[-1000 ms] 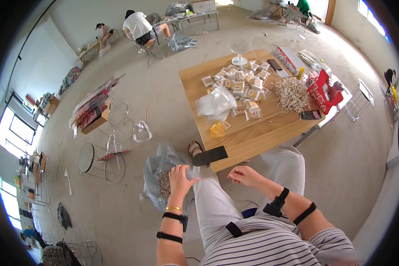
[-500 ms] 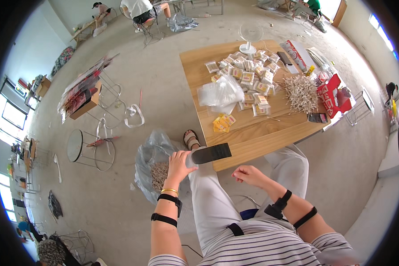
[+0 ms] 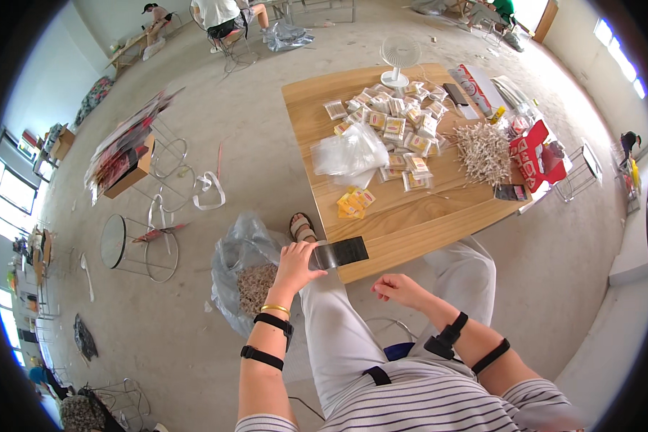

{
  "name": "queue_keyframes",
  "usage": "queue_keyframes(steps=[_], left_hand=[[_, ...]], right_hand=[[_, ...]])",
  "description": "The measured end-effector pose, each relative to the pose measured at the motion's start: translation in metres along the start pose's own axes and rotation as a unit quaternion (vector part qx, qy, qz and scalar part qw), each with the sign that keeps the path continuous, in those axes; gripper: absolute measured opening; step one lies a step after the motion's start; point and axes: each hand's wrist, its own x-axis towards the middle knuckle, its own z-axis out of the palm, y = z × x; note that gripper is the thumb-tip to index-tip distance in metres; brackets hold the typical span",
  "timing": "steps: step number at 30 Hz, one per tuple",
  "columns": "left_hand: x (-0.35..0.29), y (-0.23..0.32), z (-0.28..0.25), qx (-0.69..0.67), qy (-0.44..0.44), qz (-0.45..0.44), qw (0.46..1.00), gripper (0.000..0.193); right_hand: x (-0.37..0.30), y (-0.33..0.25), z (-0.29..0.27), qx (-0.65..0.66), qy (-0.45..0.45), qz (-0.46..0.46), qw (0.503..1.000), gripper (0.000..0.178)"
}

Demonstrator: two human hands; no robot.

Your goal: Arranging cotton swabs into small clear plastic bags on a wooden table.

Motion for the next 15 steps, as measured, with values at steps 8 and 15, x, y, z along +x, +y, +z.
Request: queue_keyframes(steps=[8,15], left_hand=[[0.004,0.008,-0.002,0.001,0.015,0.04,0.999,0.085],[0.021,0.022,0.008,0.069,-0.035,0.064,0.995,0.099]], right_hand=[[-0.008,0.007,-0.006,-0.003,0.008,0.026,1.0,0.023],[-0.011,0.006,-0.005,-0.025,0.019,0.017,0.999,0.024]])
